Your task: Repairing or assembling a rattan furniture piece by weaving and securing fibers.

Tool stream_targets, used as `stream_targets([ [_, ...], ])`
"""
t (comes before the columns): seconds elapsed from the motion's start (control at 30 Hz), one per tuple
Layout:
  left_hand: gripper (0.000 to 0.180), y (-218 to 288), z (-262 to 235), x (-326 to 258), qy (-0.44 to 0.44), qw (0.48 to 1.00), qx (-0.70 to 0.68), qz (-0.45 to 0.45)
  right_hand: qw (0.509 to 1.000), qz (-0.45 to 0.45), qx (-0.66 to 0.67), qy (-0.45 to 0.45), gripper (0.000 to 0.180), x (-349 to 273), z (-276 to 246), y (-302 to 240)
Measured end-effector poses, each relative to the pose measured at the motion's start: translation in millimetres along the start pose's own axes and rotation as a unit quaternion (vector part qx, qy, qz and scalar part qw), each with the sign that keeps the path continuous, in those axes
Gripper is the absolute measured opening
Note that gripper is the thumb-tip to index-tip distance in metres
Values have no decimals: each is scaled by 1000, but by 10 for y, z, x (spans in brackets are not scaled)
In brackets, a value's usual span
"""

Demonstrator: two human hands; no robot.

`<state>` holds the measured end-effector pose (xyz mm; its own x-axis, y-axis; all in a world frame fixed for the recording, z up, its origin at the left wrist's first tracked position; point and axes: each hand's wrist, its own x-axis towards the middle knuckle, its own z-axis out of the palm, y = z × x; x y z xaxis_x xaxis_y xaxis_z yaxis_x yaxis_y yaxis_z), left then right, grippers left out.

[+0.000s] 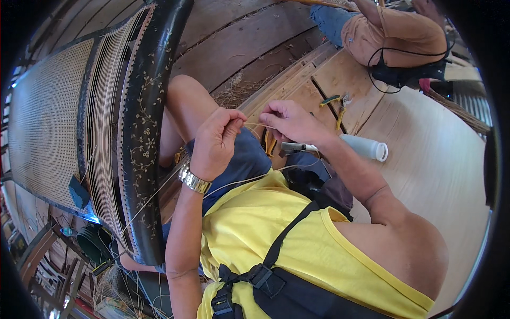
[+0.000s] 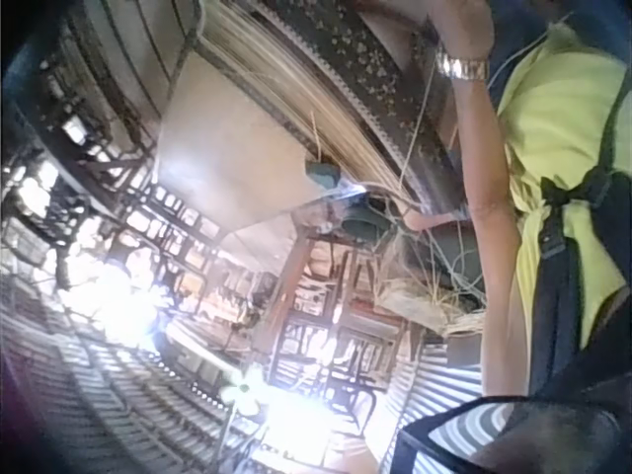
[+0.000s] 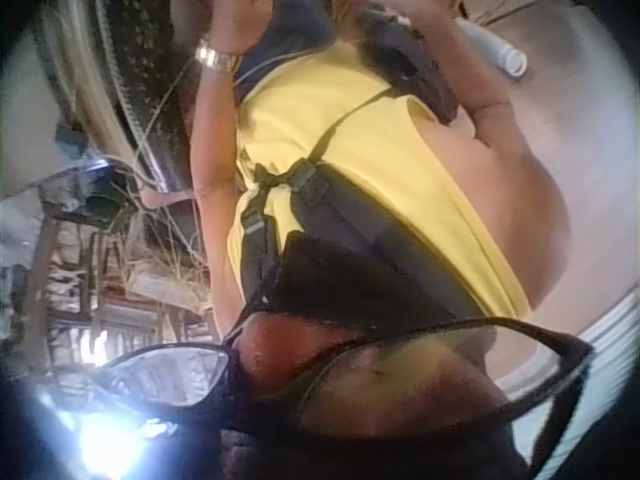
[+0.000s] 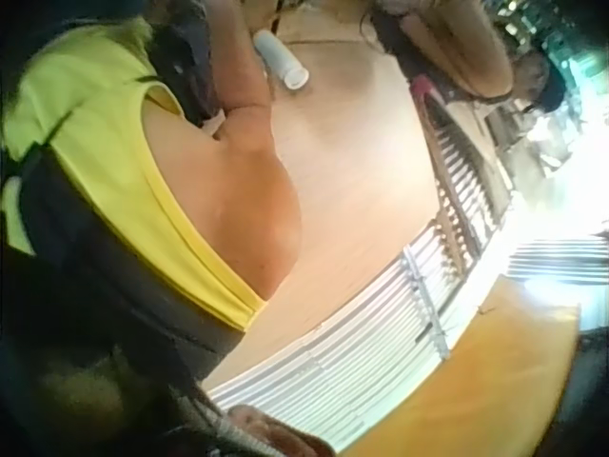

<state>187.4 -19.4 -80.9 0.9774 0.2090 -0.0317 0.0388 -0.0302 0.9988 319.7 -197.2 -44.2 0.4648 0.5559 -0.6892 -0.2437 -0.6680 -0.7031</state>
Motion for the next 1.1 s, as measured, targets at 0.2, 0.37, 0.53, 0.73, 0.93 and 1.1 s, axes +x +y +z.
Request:
stream_targets([
  [0.2, 18, -45, 74, -76, 61, 987, -140, -46, 994, 31, 60, -84, 19, -5, -113, 109],
  [0.37, 17, 37, 66, -95, 67, 935, -340, -77, 996, -38, -50, -66, 19, 48, -95, 292],
  [0.53, 12, -92, 28, -136, 83, 992, 83, 52, 997, -62, -52, 17, 21, 91, -31, 239],
  [0.73, 10, -149, 186, -206, 78, 978, -156, -114, 975, -78, 209, 12, 14, 53, 73, 133],
  [0.93, 14, -171, 187, -151, 77, 818, -519, -237, 935, -335, -100, 59, 17, 9, 218, 152],
  [1.1, 15, -165, 232, -131, 82, 801, -531, -263, 943, -315, -86, 67, 13, 49, 305, 135],
])
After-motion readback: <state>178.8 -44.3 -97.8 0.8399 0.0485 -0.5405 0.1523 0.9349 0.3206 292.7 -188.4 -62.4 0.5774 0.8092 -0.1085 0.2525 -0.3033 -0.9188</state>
